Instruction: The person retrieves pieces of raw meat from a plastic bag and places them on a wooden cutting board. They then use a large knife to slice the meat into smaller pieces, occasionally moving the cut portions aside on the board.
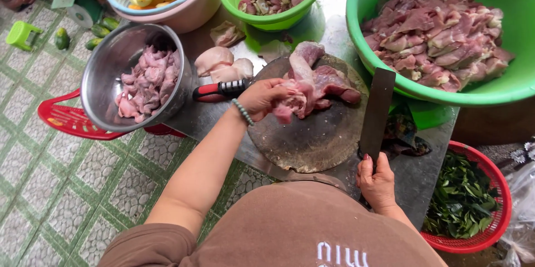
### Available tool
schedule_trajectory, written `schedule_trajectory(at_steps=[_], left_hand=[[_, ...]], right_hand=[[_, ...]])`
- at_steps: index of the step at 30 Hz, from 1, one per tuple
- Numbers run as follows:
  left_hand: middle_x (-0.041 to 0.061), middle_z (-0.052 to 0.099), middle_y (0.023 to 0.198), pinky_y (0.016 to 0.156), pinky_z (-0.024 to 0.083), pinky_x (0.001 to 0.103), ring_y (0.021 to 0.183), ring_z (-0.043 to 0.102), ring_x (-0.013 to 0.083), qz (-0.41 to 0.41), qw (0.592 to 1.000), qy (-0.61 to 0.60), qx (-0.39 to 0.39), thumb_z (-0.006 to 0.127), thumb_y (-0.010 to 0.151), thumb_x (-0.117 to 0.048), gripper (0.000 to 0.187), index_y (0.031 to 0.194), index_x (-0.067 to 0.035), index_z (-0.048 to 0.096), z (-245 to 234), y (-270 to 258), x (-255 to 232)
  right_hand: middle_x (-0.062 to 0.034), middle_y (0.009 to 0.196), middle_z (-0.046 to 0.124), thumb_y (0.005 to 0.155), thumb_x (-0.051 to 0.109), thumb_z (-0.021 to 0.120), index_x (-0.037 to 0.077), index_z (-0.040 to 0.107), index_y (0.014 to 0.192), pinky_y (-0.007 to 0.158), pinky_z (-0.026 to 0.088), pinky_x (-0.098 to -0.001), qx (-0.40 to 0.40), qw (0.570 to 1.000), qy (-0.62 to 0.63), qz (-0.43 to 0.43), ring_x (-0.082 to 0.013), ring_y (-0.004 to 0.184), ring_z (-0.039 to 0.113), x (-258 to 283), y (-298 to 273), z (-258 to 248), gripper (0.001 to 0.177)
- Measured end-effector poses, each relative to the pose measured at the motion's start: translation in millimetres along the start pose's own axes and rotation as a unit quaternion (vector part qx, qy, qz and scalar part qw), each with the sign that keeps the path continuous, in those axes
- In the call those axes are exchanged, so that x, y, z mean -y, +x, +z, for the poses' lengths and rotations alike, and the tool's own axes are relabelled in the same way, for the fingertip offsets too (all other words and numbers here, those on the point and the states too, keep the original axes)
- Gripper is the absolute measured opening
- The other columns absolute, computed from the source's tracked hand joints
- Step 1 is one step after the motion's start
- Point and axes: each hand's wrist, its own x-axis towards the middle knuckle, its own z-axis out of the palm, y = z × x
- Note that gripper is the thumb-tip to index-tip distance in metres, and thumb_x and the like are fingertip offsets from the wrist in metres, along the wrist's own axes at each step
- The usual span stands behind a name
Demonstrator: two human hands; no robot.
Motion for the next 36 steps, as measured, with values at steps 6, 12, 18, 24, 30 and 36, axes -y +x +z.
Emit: schedule_trajectory(at_steps=[6, 12, 18, 24, 30, 36], left_hand=[[0.013, 0.075, 0.104, 0.076, 0.064, 0.040, 0.086, 0.075, 0.0221, -0.057, 0.982, -0.167, -0.062, 0.067, 0.093, -0.005, 0.023, 0.115, 0.003, 0.066, -81.7, -32.6, 115.8], [0.009, 0.073, 0.096, 0.071, 0.062, 0.036, 0.079, 0.071, 0.0179, -0.083, 0.964, -0.069, -0.244, 0.066, 0.084, 0.003, 0.030, 0.113, -0.003, 0.067, -79.3, -66.5, 175.5], [0.004, 0.071, 0.085, 0.065, 0.058, 0.034, 0.072, 0.067, 0.0147, -0.052, 0.941, 0.168, -0.290, 0.071, 0.080, -0.003, 0.031, 0.111, -0.006, 0.069, -43.4, -81.5, 160.1], [0.002, 0.071, 0.078, 0.061, 0.057, 0.035, 0.066, 0.069, 0.0158, -0.006, 0.893, 0.324, -0.313, 0.074, 0.084, -0.017, 0.021, 0.105, -0.014, 0.075, -14.6, -83.5, 162.4], [0.005, 0.069, 0.073, 0.046, 0.048, 0.034, 0.057, 0.061, 0.0185, -0.094, 0.950, 0.207, -0.212, 0.069, 0.093, -0.019, 0.014, 0.104, -0.013, 0.075, 14.1, -83.3, 150.6], [0.009, 0.069, 0.084, 0.048, 0.054, 0.035, 0.063, 0.065, 0.0190, -0.026, 0.967, -0.221, -0.122, 0.070, 0.092, -0.014, 0.017, 0.105, -0.009, 0.061, 3.3, -83.2, 107.8]], right_hand=[[-0.0025, 0.068, 0.057, 0.106, 0.016, 0.055, 0.007, 0.054, 0.105, 0.048, 0.045, -0.0293, 0.035, 0.996, -0.079, -0.031, -0.0088, 0.053, 0.053, 12.8, 10.4, 21.0, 0.009], [-0.0162, 0.074, 0.069, 0.101, 0.023, 0.059, 0.009, 0.055, 0.118, 0.059, 0.052, -0.0427, 0.149, 0.946, -0.282, -0.055, -0.0292, 0.063, 0.067, 70.5, 17.0, 43.1, 0.022], [-0.0262, 0.086, 0.070, 0.100, 0.024, 0.051, 0.009, 0.048, 0.120, 0.070, 0.051, -0.0569, 0.279, 0.864, -0.416, -0.062, -0.0486, 0.083, 0.068, 101.2, 10.8, 61.4, 0.025], [-0.0305, 0.089, 0.070, 0.098, 0.020, 0.047, 0.005, 0.045, 0.107, 0.077, 0.051, -0.0607, 0.361, 0.797, -0.484, 0.020, -0.0524, 0.087, 0.067, 96.4, 19.7, 87.8, 0.018], [-0.0365, 0.093, 0.068, 0.096, 0.019, 0.051, 0.001, 0.048, 0.110, 0.080, 0.051, -0.0626, 0.317, 0.831, -0.450, -0.078, -0.0555, 0.092, 0.065, 17.0, 99.6, 169.3, 0.023], [-0.0345, 0.092, 0.068, 0.100, 0.024, 0.053, 0.008, 0.051, 0.115, 0.077, 0.051, -0.0629, 0.277, 0.866, -0.399, -0.117, -0.0566, 0.089, 0.064, 23.7, 125.3, 136.3, 0.022]])
